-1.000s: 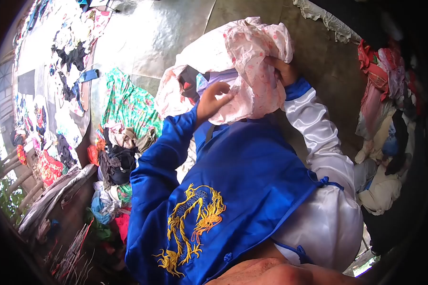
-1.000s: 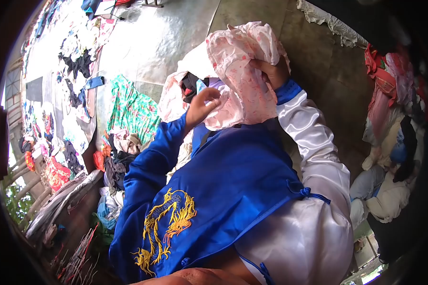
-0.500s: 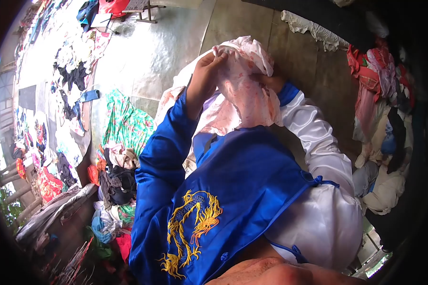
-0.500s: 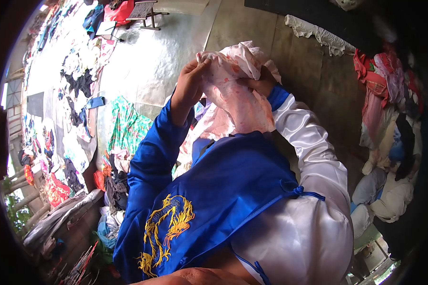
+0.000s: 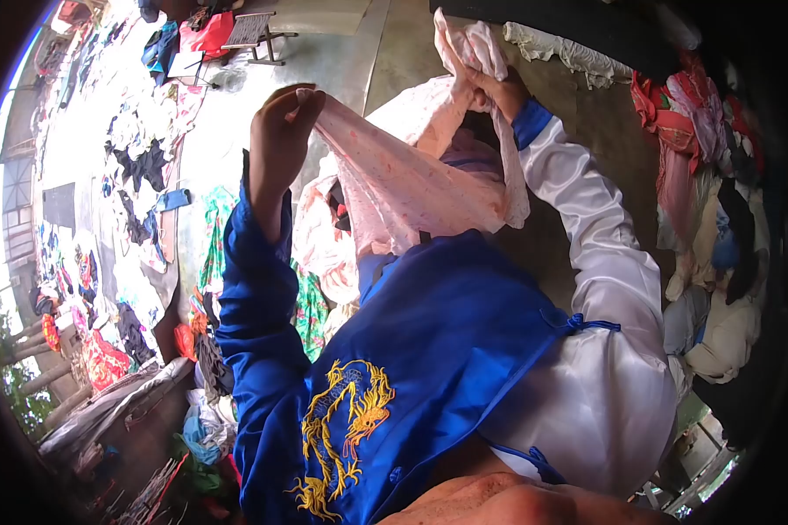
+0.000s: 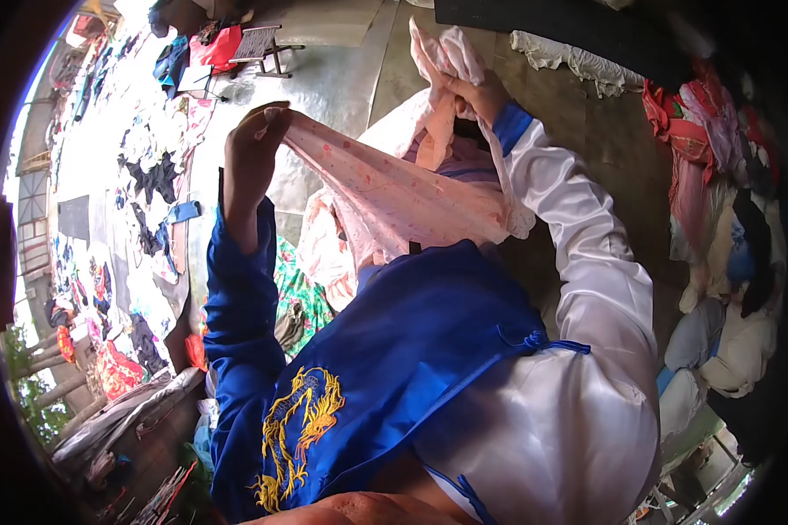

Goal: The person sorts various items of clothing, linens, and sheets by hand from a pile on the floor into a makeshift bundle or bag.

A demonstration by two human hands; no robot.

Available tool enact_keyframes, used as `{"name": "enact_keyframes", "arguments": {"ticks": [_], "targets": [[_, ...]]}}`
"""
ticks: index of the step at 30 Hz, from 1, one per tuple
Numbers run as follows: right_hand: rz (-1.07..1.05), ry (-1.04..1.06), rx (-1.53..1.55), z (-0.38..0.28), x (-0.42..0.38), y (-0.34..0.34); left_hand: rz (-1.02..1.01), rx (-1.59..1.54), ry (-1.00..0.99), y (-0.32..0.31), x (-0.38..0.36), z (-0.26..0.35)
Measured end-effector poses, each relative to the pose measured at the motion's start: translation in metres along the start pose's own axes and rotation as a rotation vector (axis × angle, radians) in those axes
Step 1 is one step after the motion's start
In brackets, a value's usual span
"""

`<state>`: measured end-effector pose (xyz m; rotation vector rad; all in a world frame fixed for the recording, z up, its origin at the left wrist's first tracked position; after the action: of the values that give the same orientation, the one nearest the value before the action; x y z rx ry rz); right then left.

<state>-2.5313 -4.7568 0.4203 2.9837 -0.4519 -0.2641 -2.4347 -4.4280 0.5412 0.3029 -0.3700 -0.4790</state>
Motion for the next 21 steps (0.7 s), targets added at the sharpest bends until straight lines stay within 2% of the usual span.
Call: {"name": "enact_keyframes", "arguments": {"ticks": [1,3,5,6,7,9,11,13,15,18,19,20,21], "targets": [[0.05,0.046,-0.026,-0.026,0.004,0.002,-0.087,-0.247,0.293,-0.003,-0.003,0.014],[-0.015,0.15,0.055,-0.073,0.013,0.004,-0.151,-0.242,0.094,-0.014,0.001,0.065],[-0.103,0.214,0.067,-0.098,0.01,-0.023,-0.231,-0.333,-0.088,-0.031,0.005,0.118],[-0.143,0.255,0.088,-0.113,-0.006,-0.047,-0.272,-0.329,-0.298,-0.047,0.007,0.129],[-0.222,0.305,0.078,-0.106,-0.009,-0.055,-0.347,-0.252,-0.322,-0.061,0.008,0.137],[-0.353,0.361,0.129,-0.079,-0.011,-0.067,-0.29,-0.036,-0.371,-0.085,0.027,0.125],[-0.458,0.376,0.247,-0.048,-0.01,-0.071,-0.159,0.012,-0.339,-0.09,0.045,0.101],[-0.509,0.189,0.519,-0.037,-0.017,-0.064,-0.092,0.035,-0.306,-0.095,0.057,0.073],[-0.482,-0.213,0.926,-0.056,-0.057,-0.057,-0.089,0.025,-0.275,-0.102,0.063,0.049],[-0.378,0.102,0.452,-0.019,-0.06,-0.047,-0.208,-0.203,0.069,-0.112,0.061,0.023],[-0.295,0.134,0.34,-0.024,-0.064,-0.043,-0.254,-0.307,0.181,-0.115,0.06,0.009],[-0.212,0.165,0.227,-0.034,-0.075,-0.041,-0.138,-0.514,0.344,-0.104,0.057,-0.004],[-0.129,0.195,0.114,-0.042,-0.088,-0.039,-0.032,-0.567,0.454,-0.088,0.047,-0.02]]}}
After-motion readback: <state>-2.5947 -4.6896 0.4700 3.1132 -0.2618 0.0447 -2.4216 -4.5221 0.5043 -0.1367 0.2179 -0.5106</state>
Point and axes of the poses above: each hand's wrist, its own x-axis towards the middle knuckle, its own y-axis out of the back of the hand, z = x × y, the point moved 4 cm from there along x, towards the middle knuckle, and after that the axes turned 11 degrees about -x, right-handed, at the moved point
